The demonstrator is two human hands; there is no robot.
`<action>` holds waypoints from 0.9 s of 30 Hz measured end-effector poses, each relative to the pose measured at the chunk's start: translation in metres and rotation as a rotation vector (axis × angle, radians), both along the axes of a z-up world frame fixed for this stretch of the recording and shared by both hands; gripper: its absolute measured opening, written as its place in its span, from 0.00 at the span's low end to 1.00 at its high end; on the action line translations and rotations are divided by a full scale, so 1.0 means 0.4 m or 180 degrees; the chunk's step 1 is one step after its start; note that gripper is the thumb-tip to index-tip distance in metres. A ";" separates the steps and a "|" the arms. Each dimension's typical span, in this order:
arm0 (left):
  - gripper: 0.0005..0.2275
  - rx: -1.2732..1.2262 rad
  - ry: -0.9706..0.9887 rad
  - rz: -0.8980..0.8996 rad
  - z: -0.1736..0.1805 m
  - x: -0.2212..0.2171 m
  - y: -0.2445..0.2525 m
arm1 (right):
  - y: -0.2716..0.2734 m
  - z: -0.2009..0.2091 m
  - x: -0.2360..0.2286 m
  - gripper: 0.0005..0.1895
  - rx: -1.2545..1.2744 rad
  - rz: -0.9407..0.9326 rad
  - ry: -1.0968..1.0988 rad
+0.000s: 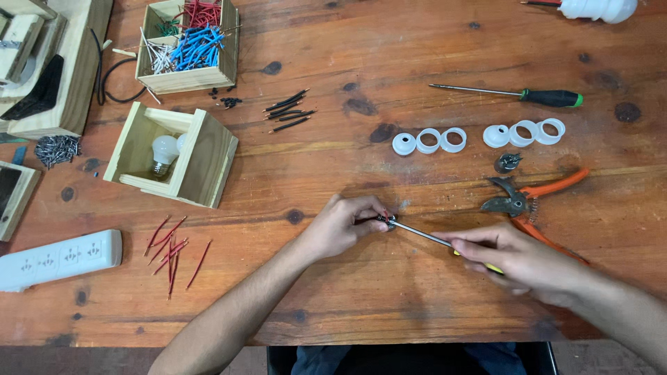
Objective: The person assembles a light fixture by inserting wires into a socket, tightening screws with a screwdriver, and attaching plastic rings. They then screw in a light bulb and test it by connecting the wires to a power strip, causing the bulb to illuminate.
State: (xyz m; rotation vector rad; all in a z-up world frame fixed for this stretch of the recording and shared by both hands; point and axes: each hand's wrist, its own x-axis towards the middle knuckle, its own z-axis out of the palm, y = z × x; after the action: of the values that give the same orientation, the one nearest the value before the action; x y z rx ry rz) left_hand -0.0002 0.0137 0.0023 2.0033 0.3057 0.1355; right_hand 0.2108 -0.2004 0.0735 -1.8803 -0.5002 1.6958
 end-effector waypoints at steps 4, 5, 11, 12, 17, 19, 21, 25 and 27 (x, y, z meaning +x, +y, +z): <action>0.06 -0.0160 0.0070 -0.0019 0.016 0.001 0.000 | -0.016 -0.034 0.012 0.28 -0.0252 -0.0407 0.0803; 0.06 -0.0064 -0.0057 -0.0127 0.013 0.001 0.002 | -0.026 -0.042 0.003 0.28 -0.0347 -0.0580 0.0921; 0.07 0.0049 -0.0463 -0.0551 0.025 0.010 0.022 | -0.044 -0.006 -0.040 0.28 -0.0333 -0.0536 0.1052; 0.07 -0.0053 -0.0493 -0.0564 0.027 0.005 0.016 | -0.050 -0.004 -0.040 0.27 -0.0409 -0.0536 0.1028; 0.07 -0.0043 -0.0672 -0.0129 0.021 0.004 -0.002 | -0.099 -0.051 -0.013 0.18 0.0417 0.0283 -0.1225; 0.09 0.0423 -0.0867 -0.0047 0.037 -0.001 -0.022 | -0.099 -0.080 -0.023 0.15 0.0634 0.0920 -0.2744; 0.11 0.0489 -0.0689 0.0076 0.046 -0.003 -0.036 | -0.081 -0.093 -0.045 0.15 0.1005 0.1355 -0.4716; 0.11 0.0568 -0.0656 0.0125 0.015 -0.007 -0.041 | -0.022 -0.086 -0.061 0.14 0.1160 0.1511 -0.5121; 0.09 0.0782 -0.0927 0.0092 0.035 -0.008 -0.048 | 0.004 -0.078 -0.064 0.18 0.1467 0.1686 -0.5278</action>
State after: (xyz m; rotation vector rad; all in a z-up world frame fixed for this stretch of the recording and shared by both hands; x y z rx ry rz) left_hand -0.0032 -0.0056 0.0163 2.1858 0.1357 0.4986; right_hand 0.1854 -0.1987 0.0425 -2.4385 -1.8572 -0.2660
